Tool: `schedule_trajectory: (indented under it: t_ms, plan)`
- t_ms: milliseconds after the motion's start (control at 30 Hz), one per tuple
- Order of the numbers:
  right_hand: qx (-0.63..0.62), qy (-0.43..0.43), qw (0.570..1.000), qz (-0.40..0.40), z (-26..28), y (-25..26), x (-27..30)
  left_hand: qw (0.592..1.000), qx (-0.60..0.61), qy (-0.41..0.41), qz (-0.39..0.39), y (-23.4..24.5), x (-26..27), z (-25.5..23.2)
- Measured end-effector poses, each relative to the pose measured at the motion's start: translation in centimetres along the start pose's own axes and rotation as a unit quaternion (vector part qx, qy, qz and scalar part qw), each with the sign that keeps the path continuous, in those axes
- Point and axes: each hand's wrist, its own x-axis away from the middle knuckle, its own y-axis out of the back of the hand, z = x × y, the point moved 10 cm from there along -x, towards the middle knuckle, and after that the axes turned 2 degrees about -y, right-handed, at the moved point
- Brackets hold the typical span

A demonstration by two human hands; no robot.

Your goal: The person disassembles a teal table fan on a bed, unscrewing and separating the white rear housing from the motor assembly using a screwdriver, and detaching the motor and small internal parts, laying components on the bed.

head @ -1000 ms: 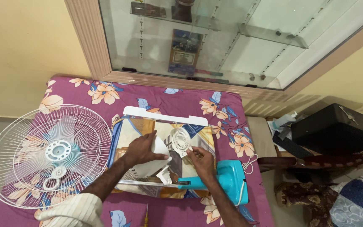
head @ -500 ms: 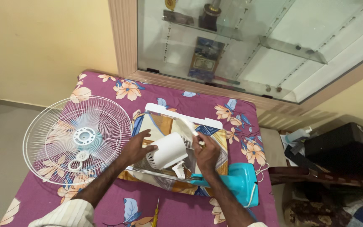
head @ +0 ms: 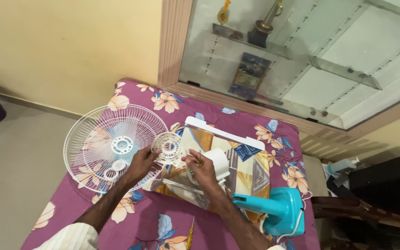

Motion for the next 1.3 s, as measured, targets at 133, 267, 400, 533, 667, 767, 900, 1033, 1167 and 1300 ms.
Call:
schedule_trajectory:
  t_ms: [133, 267, 400, 533, 667, 767, 900, 1033, 1167, 1300]
  plan:
    - [0.017, -0.037, 0.999, 0.033, -1.7, -2.9, 0.7, 0.995, 0.032, 0.079, -0.056, 4.2, 1.1, 5.4]
    - [0.075, -0.067, 0.994, 0.037, -3.8, -4.0, 1.9, 0.978, 0.012, 0.173, -0.112, 8.9, 2.5, 11.7]
    - [0.084, -0.09, 0.992, 0.029, -5.2, -3.6, 2.8, 0.974, -0.001, 0.204, -0.099, 11.5, 2.9, 16.2]
    - [0.093, -0.092, 0.991, 0.027, -5.3, -3.2, 3.0, 0.976, -0.003, 0.207, -0.075, 11.6, 2.2, 19.0]
    - [0.098, -0.083, 0.99, 0.062, -4.5, -4.1, 2.9, 0.972, -0.072, 0.214, -0.071, 11.2, 1.5, 19.0]
    - [0.054, -0.064, 0.991, 0.104, -4.1, -5.7, 2.6, 0.925, -0.284, 0.24, -0.078, 12.0, 2.5, 16.7]
    - [0.035, -0.066, 0.988, 0.133, -4.6, -6.9, 2.2, 0.858, -0.453, 0.213, -0.115, 11.6, 4.5, 11.0]
    - [-0.018, -0.054, 0.989, 0.138, -5.0, -7.3, 1.9, 0.863, -0.487, 0.097, -0.094, 8.6, 4.5, 5.3]
    - [-0.041, -0.077, 0.988, 0.125, -6.3, -6.1, 1.8, 0.874, -0.48, -0.009, -0.068, 3.8, 4.3, 1.2]
    - [-0.013, -0.064, 0.992, 0.105, -6.8, -3.1, 1.8, 0.876, -0.478, -0.056, -0.018, -2.4, 3.2, -1.5]
